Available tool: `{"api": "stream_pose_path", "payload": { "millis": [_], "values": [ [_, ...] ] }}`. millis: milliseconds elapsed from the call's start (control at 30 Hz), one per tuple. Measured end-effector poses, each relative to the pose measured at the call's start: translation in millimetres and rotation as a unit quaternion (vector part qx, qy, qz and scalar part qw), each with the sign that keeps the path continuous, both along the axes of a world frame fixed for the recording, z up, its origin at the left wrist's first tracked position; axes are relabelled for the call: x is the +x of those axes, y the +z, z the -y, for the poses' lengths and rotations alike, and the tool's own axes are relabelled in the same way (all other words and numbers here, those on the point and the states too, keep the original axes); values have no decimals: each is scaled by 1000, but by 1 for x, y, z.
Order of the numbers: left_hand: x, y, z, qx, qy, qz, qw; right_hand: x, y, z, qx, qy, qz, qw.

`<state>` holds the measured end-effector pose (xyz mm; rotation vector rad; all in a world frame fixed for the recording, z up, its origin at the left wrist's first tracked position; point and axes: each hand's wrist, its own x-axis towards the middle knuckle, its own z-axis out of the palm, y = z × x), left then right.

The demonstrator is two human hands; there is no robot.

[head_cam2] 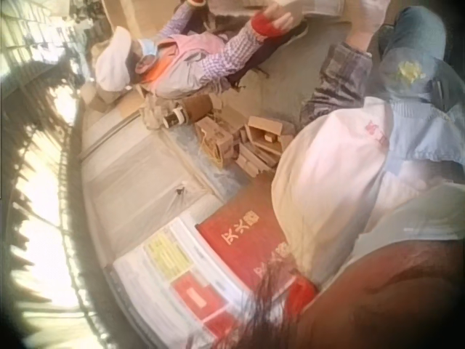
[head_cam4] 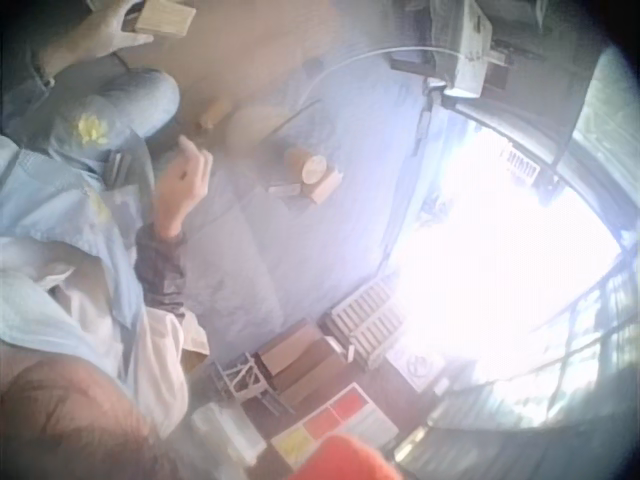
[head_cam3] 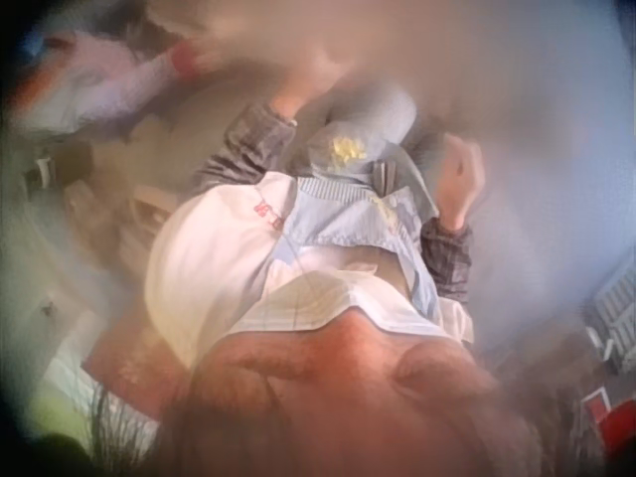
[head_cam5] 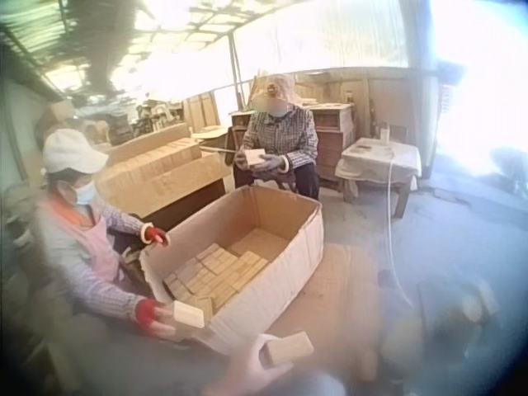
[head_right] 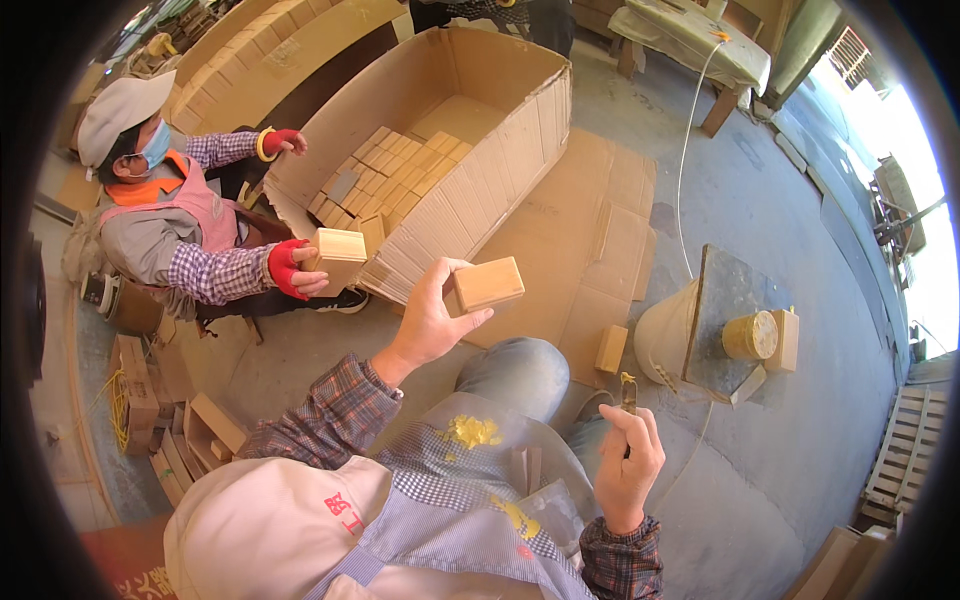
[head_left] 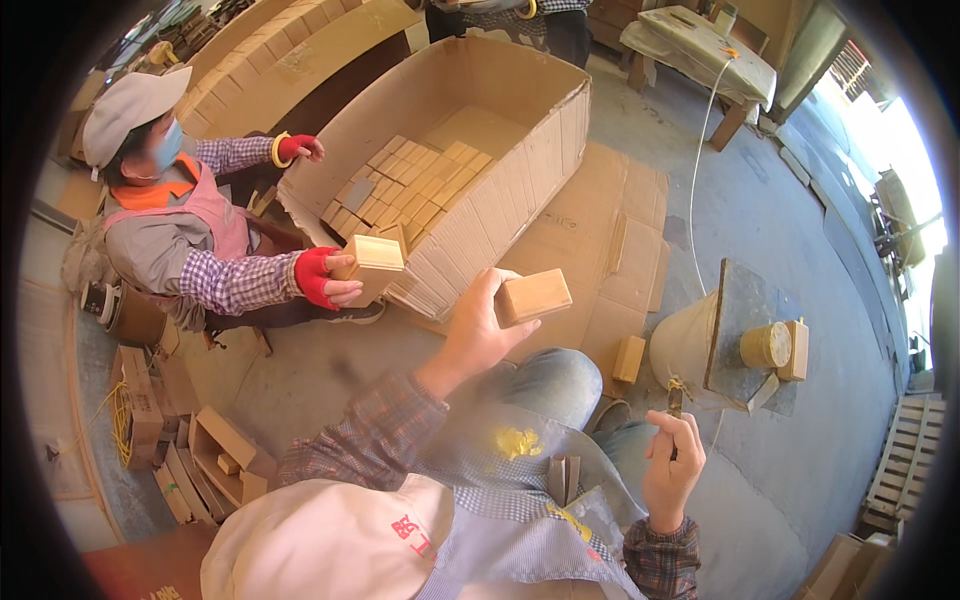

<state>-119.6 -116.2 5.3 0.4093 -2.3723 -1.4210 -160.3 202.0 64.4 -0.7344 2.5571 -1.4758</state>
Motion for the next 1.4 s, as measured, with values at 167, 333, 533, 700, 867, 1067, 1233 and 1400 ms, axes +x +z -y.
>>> {"api": "stream_pose_path", "payload": {
  "millis": [167,333,533,700,867,1067,1233,1400],
  "values": [
    [23,28,1,115,-141,5,983,-18,2,49,34,74,17,996],
    [40,68,-6,201,-249,74,944,-27,11,93,28,191,1,981],
    [73,93,92,-169,-38,39,984,-12,14,89,27,152,15,988],
    [85,66,167,-388,148,148,898,-11,10,65,25,54,5,998],
    [79,51,195,-233,120,261,929,-24,-4,8,37,-72,-22,997],
    [83,59,208,-297,94,264,913,-83,-53,-73,76,-315,-82,943],
    [88,60,205,-369,113,211,898,-129,-100,-111,130,-403,-93,901],
    [68,77,178,-330,112,233,908,-145,-138,-128,73,-413,-102,902]
  ]
}}
